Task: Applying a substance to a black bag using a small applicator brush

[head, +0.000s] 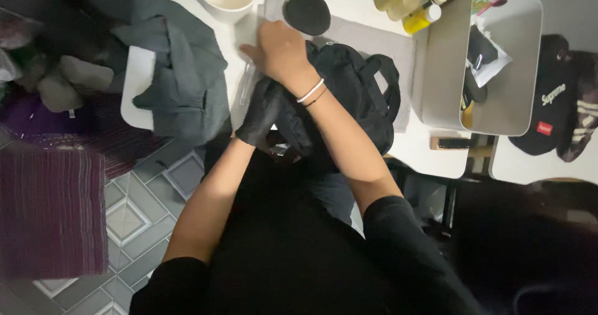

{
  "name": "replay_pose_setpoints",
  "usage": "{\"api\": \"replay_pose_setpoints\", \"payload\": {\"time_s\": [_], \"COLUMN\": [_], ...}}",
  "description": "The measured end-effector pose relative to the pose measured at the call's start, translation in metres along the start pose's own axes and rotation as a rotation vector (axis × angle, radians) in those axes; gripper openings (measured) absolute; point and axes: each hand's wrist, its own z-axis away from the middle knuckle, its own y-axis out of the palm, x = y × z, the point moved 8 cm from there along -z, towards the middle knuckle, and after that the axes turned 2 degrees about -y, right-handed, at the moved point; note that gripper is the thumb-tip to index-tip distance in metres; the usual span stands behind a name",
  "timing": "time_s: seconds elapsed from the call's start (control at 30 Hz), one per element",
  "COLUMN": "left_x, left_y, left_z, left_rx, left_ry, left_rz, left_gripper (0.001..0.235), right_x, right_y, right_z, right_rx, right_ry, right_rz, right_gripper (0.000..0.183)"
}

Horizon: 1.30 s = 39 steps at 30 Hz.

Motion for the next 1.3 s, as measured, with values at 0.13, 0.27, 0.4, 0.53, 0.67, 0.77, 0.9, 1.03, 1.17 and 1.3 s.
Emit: {"api": "replay_pose_setpoints", "payload": {"time_s": [0.13,0.27,0.4,0.53,0.67,0.77,0.9,1.03,1.17,1.3], "left_x": [-0.015,-0.031,-0.047,-0.040,-0.068,-0.052,-0.050,-0.030,-0.017,-0.017], "left_y": [-0.013,-0.003,0.004,0.008,0.003,0.002,0.003,0.004,0.009,0.002], "left_z": [0.009,0.010,0.007,0.000,-0.001,-0.002,-0.002,0.000,0.001,0.005], "left_rx": [-0.042,-0.033,-0.014,-0.017,-0.005,-0.031,-0.002,-0.029,-0.049,-0.081], "left_ry": [0.010,0.019,0.029,-0.028,-0.006,-0.079,-0.015,-0.142,-0.226,-0.163], "left_rz": [0.097,0.204,0.265,0.307,0.328,0.129,0.113,0.182,0.246,0.151], "left_gripper": [0.024,0.024,0.024,0.022,0.034,0.034,0.035,0.034,0.026,0.031], "right_x": [-0.002,-0.004,-0.008,-0.008,-0.014,-0.040,-0.044,-0.023,0.002,0.003], "right_y": [0.001,-0.001,-0.008,-0.040,-0.068,-0.068,-0.091,-0.101,-0.119,-0.117], "right_z": [0.004,0.013,0.018,0.037,0.053,0.043,0.028,0.011,0.009,-0.017], "right_rx": [0.031,0.058,0.018,-0.061,-0.140,-0.353,-0.383,-0.183,-0.130,-0.327], "right_ry": [0.063,0.179,0.209,0.188,0.174,0.149,0.160,0.035,-0.153,-0.414], "right_rz": [-0.136,-0.233,-0.258,-0.640,-1.088,-1.385,-1.453,-1.390,-0.892,-0.469], "right_gripper": [0.037,0.053,0.034,0.043,0.036,0.029,0.026,0.011,0.013,0.008]}}
